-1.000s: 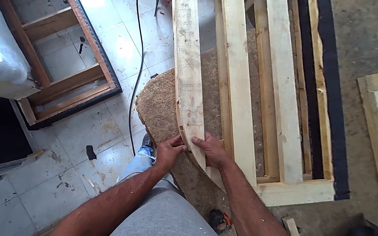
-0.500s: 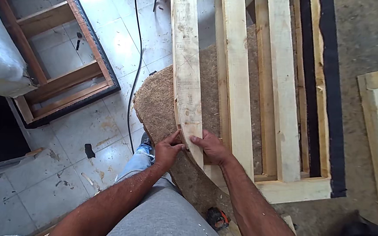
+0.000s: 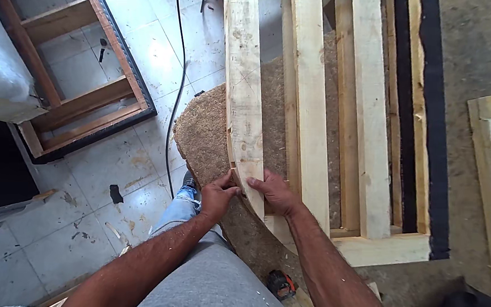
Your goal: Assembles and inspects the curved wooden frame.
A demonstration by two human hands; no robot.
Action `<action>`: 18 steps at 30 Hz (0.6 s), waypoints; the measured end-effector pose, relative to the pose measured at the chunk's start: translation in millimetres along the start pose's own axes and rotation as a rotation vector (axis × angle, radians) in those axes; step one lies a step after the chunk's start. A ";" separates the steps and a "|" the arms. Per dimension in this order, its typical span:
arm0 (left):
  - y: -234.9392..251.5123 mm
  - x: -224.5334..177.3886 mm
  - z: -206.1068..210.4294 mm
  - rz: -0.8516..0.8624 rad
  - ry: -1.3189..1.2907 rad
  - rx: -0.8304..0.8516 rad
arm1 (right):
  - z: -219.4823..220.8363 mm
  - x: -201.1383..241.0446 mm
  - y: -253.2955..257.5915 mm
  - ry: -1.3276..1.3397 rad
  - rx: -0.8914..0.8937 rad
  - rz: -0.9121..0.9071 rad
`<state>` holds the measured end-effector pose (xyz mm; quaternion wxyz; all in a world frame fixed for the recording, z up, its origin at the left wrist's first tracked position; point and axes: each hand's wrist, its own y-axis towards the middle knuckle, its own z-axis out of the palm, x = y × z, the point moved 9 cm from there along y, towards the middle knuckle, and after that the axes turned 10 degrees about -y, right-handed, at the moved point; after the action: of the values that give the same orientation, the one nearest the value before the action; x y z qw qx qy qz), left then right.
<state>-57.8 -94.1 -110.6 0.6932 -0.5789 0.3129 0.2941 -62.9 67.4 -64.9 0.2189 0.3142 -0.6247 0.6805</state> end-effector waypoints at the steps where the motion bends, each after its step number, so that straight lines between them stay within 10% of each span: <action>1: 0.4 0.2 0.0 0.007 0.011 0.008 | 0.4 -1.0 -0.5 0.011 -0.006 -0.004; 18: 2.9 -0.2 0.2 0.045 0.024 0.024 | 0.8 -6.0 1.2 0.115 -0.005 -0.011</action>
<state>-60.1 -93.4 -112.2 0.6895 -0.5670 0.3374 0.2989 -59.3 67.0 -69.9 0.2590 0.2772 -0.6112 0.6946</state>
